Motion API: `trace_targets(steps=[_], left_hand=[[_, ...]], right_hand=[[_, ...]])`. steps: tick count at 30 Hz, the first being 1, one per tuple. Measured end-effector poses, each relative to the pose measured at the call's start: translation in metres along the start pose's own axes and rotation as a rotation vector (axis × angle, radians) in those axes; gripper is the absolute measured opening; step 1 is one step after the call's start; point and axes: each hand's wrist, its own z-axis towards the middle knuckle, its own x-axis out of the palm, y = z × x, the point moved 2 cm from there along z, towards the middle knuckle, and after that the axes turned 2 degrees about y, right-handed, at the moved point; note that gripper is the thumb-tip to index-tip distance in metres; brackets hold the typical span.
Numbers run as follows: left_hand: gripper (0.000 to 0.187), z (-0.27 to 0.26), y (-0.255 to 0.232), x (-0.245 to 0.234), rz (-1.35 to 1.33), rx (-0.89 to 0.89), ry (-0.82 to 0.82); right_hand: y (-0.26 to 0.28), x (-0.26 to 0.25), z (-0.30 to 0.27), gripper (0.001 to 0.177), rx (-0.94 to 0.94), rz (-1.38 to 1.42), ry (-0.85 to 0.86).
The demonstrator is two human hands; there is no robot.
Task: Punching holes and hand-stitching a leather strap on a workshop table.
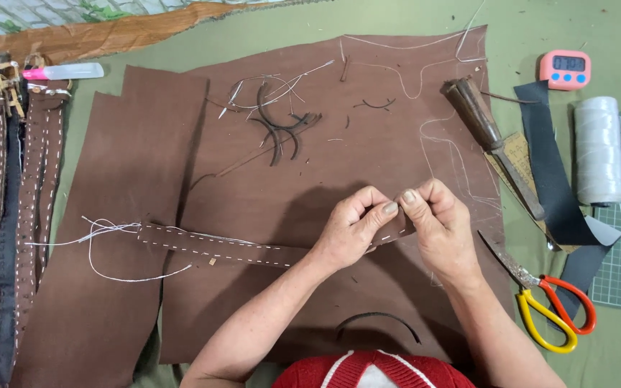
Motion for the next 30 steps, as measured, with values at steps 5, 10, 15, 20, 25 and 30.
trace_targets(steps=[5, 10, 15, 20, 25, 30], left_hand=[[0.025, 0.002, 0.006, 0.002, -0.041, 0.006, -0.019], [0.023, 0.01, 0.017, 0.004, -0.054, 0.019, -0.009], [0.023, 0.006, -0.003, 0.006, -0.004, 0.036, 0.001], [0.027, 0.007, -0.016, 0.0, 0.147, 0.121, 0.075], [0.033, -0.003, -0.029, 0.014, 0.21, 0.183, 0.156], [0.033, -0.005, -0.036, 0.019, 0.223, 0.237, 0.153]], right_hand=[[0.0, 0.002, 0.001, 0.027, -0.026, -0.043, -0.005], [0.003, 0.004, 0.001, 0.025, -0.069, -0.064, -0.042], [0.002, 0.003, 0.001, 0.025, -0.096, -0.138, -0.076], [0.008, 0.003, -0.003, 0.024, -0.114, -0.141, -0.095], [0.005, -0.002, -0.004, 0.025, -0.033, -0.076, -0.134], [-0.01, -0.008, -0.005, 0.025, 0.004, 0.02, -0.144]])
